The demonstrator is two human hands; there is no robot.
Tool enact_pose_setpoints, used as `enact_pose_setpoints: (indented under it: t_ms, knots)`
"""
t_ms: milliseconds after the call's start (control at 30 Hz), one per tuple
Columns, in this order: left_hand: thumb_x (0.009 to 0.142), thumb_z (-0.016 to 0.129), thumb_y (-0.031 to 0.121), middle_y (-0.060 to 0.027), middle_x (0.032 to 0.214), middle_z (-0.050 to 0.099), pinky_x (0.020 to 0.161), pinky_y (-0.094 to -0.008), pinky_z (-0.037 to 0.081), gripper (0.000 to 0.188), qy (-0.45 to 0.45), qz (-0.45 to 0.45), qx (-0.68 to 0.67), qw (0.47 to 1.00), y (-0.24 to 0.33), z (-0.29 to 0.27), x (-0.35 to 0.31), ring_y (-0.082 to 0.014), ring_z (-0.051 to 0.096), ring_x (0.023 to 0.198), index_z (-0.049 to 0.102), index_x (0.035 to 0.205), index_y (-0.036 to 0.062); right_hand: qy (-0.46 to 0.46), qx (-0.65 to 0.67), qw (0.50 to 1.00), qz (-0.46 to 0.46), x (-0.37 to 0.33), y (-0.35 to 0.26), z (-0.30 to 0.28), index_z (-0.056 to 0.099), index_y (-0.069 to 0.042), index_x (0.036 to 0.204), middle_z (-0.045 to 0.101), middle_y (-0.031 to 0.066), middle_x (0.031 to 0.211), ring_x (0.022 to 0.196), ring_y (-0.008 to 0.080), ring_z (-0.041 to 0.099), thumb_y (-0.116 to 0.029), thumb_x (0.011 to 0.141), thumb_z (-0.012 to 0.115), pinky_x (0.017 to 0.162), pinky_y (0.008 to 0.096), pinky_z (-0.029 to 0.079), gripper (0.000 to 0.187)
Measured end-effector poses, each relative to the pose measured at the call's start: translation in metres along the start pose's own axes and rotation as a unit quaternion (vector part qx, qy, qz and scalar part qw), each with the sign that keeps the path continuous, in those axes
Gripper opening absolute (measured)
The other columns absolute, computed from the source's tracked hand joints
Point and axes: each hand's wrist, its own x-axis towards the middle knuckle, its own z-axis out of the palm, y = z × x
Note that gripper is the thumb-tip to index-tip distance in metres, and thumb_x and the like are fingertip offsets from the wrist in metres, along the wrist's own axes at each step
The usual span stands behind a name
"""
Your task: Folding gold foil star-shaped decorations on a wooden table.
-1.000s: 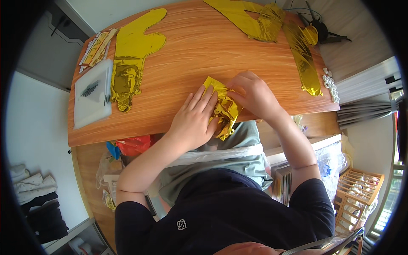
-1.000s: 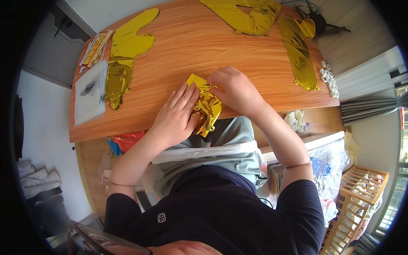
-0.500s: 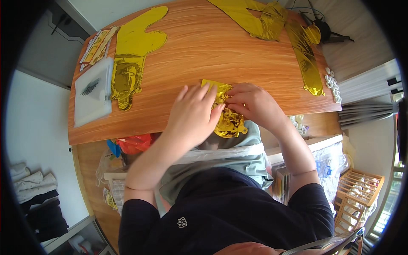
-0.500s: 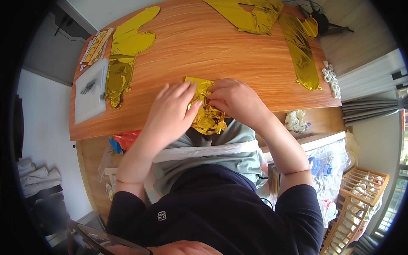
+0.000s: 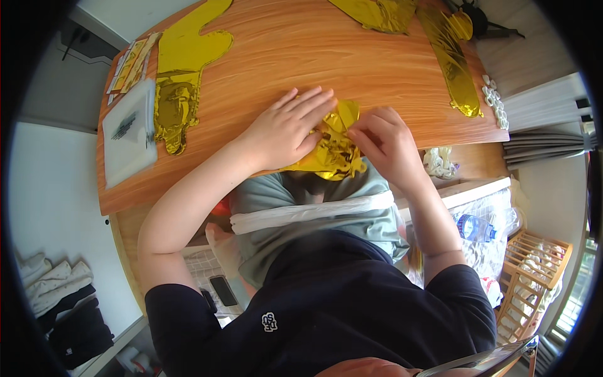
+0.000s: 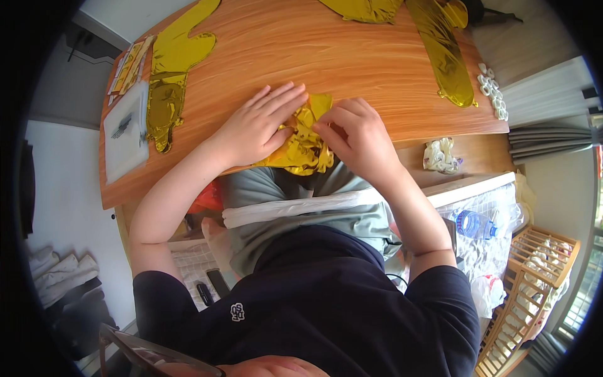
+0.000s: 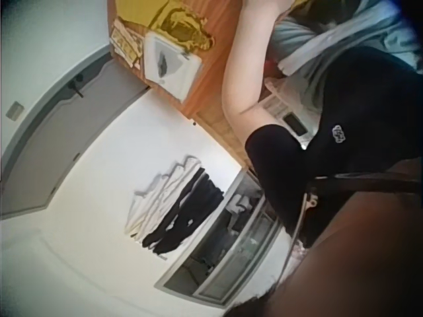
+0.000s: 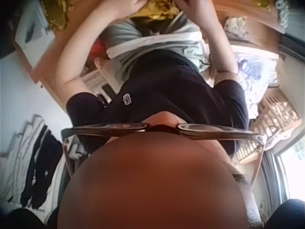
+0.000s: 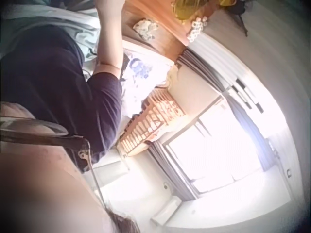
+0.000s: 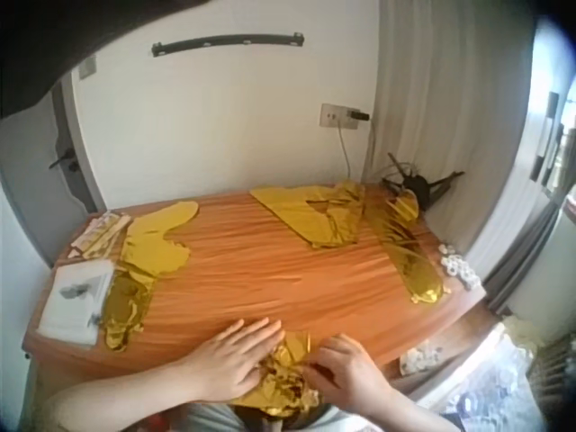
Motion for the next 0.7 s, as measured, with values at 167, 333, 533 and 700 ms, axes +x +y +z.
enact_pose_setpoints:
  t_ms: [167, 333, 533, 700]
  knots:
    - [0.105, 0.057, 0.023, -0.0139, 0.168, 0.038, 0.128, -0.0524, 0.027, 0.064, 0.053, -0.085, 0.021, 0.995, 0.012, 0.008, -0.006, -0.0315, 0.033, 0.157, 0.036, 0.163, 0.0068, -0.036, 0.085, 0.985, 0.147, -0.018, -0.015, -0.002, 0.071, 0.002, 0.108, 0.064, 0.0069, 0.086, 0.085, 0.0177, 0.064, -0.008, 0.089, 0.082, 0.076, 0.0325, 0.054, 0.024]
    - [0.106, 0.053, 0.023, -0.0142, 0.169, 0.038, 0.129, -0.0518, 0.027, 0.062, 0.043, -0.11, 0.029, 0.993, 0.016, 0.008, -0.006, -0.0315, 0.033, 0.157, 0.035, 0.163, 0.0056, -0.026, 0.131, 0.963, 0.234, -0.015, -0.026, -0.002, 0.07, 0.001, 0.113, 0.06, 0.0052, 0.08, 0.078, 0.0141, 0.062, -0.003, 0.087, 0.077, 0.074, 0.033, 0.054, 0.028]
    - [0.107, 0.052, 0.025, -0.0151, 0.168, 0.038, 0.129, -0.0511, 0.027, 0.061, 0.044, -0.113, 0.038, 0.992, 0.017, 0.008, -0.005, -0.0318, 0.033, 0.157, 0.036, 0.163, 0.0043, 0.064, -0.012, 0.994, 0.086, -0.034, -0.03, 0.019, 0.071, -0.002, 0.114, 0.059, 0.008, 0.076, 0.076, 0.0232, 0.063, -0.001, 0.085, 0.076, 0.073, 0.0359, 0.053, 0.029]
    - [0.107, 0.052, 0.027, -0.0156, 0.168, 0.038, 0.129, -0.0512, 0.026, 0.062, 0.042, -0.109, 0.035, 0.992, 0.015, 0.009, -0.005, -0.0324, 0.033, 0.157, 0.036, 0.163, 0.0036, 0.151, -0.05, 0.978, 0.137, -0.024, -0.03, 0.026, 0.074, -0.007, 0.111, 0.062, 0.0086, 0.079, 0.079, 0.0264, 0.065, -0.003, 0.082, 0.079, 0.074, 0.0374, 0.052, 0.03]
